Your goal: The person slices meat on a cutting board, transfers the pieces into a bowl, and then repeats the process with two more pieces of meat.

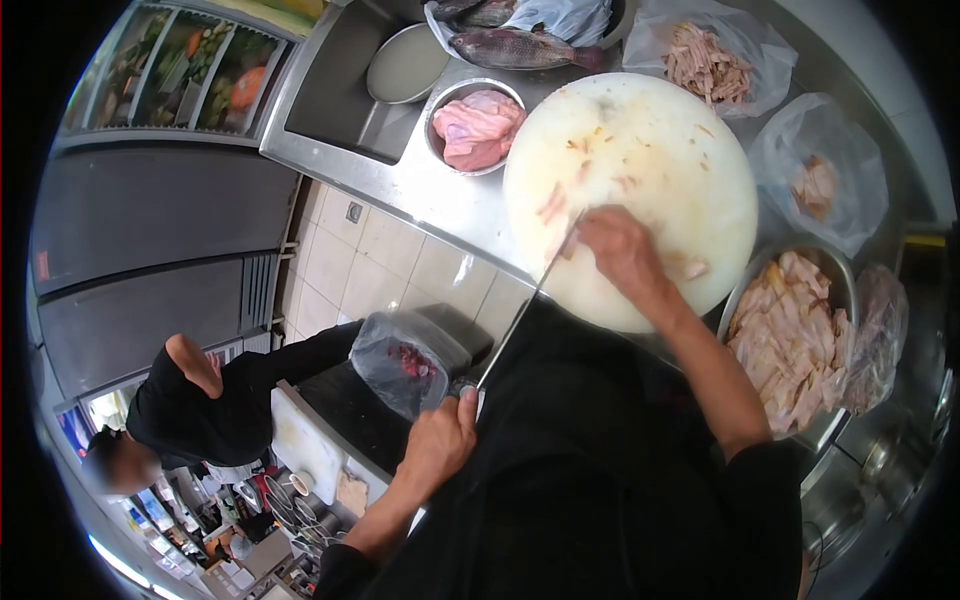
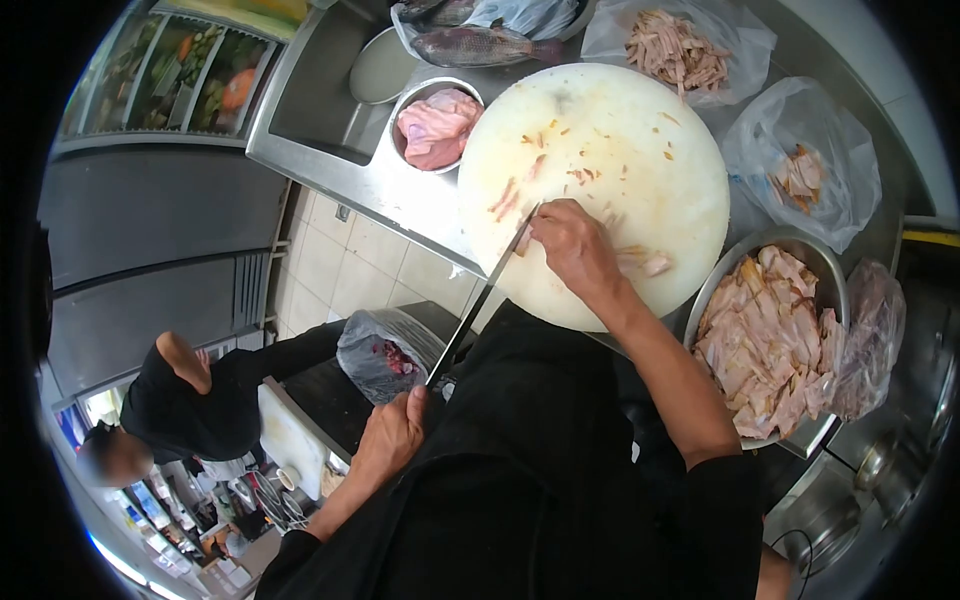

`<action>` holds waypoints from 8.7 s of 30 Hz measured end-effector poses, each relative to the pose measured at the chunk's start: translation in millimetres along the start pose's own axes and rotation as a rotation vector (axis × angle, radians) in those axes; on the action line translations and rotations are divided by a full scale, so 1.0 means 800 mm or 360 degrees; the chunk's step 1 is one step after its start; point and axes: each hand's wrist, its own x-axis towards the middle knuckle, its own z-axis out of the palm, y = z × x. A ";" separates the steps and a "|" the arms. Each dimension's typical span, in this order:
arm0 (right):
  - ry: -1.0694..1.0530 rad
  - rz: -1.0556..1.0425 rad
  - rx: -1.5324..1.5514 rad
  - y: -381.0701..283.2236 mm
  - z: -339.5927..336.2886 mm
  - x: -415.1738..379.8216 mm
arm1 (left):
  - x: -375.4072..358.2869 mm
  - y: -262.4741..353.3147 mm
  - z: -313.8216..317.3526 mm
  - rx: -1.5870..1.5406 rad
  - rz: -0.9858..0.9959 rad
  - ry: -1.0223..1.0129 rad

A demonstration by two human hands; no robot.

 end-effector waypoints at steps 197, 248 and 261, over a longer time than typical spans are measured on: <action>0.0037 0.0139 0.0043 0.021 -0.023 -0.022 | 0.070 0.048 0.000 -0.0121 0.0316 0.0118; -0.0914 0.0575 -0.0148 0.033 -0.114 -0.003 | 0.058 0.020 0.007 -0.0137 0.0253 0.0004; -0.0947 0.0755 0.0357 0.047 -0.109 0.009 | 0.068 0.003 0.006 -0.0224 0.0192 0.0049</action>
